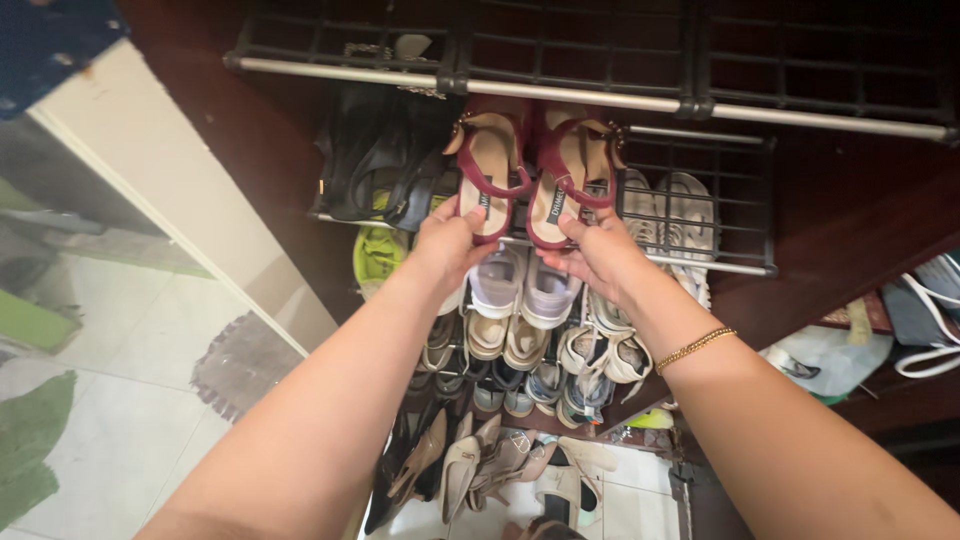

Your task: The person sits on the floor in front of a shoe rack, wipes a pair of maroon heels with a purple cloth, then places them on the rack. They continue by picking up and placing other shoes, including black heels and beige flats, onto the rack.

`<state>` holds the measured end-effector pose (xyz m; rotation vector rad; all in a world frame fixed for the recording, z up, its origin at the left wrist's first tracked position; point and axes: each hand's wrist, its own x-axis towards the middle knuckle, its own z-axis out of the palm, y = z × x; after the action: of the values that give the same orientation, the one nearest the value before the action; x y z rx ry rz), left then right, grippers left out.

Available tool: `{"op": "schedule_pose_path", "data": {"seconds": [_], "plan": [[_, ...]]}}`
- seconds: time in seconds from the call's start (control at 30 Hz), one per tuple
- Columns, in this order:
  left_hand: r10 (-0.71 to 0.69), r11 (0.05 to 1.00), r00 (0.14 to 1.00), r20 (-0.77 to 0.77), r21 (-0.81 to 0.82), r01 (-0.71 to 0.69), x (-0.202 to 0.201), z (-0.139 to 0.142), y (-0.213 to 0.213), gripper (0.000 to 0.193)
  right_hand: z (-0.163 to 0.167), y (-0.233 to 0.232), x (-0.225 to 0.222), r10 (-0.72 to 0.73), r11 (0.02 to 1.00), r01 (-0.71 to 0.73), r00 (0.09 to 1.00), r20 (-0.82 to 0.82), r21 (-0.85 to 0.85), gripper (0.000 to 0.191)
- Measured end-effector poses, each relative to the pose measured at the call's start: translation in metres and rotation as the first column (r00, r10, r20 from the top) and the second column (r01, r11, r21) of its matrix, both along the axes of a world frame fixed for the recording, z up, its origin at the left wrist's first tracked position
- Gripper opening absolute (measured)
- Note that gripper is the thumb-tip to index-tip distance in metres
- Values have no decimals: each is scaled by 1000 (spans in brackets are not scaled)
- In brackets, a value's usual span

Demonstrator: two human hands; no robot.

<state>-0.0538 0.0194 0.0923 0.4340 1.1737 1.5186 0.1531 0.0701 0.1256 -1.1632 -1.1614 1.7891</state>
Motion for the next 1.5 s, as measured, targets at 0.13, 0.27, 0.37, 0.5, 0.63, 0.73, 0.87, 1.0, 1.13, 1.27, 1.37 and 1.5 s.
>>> {"op": "schedule_pose_path", "data": {"seconds": [0.13,0.27,0.37,0.5,0.63,0.73,0.87,1.0,1.13,1.27,1.37,1.5], "plan": [[-32,999,999,-43,-38,31,-26,1,1,43,1,4,-19,47,999,-47,999,7,-10,35],[-104,994,993,-53,-27,103,-25,-3,2,43,-1,4,-23,13,998,-12,1000,12,-55,38],[-108,992,994,-24,-62,106,-15,-2,6,43,-2,1,-18,-15,999,16,1000,26,-45,39],[-151,988,989,-9,-17,150,-6,0,11,39,2,-2,-11,-69,997,71,996,52,-33,42],[-97,995,995,-3,-33,97,-7,-4,10,39,7,-4,-13,-57,998,57,996,62,-10,41],[-67,998,997,28,-2,67,-8,-6,7,38,7,-3,-20,-52,999,52,998,29,0,43],[-44,999,998,47,-2,44,-4,0,4,43,5,1,-23,-57,998,57,997,52,-10,39],[-118,992,993,8,-49,119,-4,15,-5,60,5,7,-17,-12,1000,13,997,73,-23,35],[-164,981,985,-55,-115,157,-2,30,-20,74,13,2,-16,-4,1000,6,995,97,-21,40],[-144,981,987,-71,-139,133,-1,33,-38,83,21,-17,-19,-42,999,39,983,179,24,52],[-129,980,990,-63,-159,118,-3,22,-52,79,12,-32,-15,-95,995,85,962,256,48,63],[-218,970,975,-52,-118,210,-6,-22,-98,66,-51,-60,10,-79,997,64,902,425,49,63]]}}
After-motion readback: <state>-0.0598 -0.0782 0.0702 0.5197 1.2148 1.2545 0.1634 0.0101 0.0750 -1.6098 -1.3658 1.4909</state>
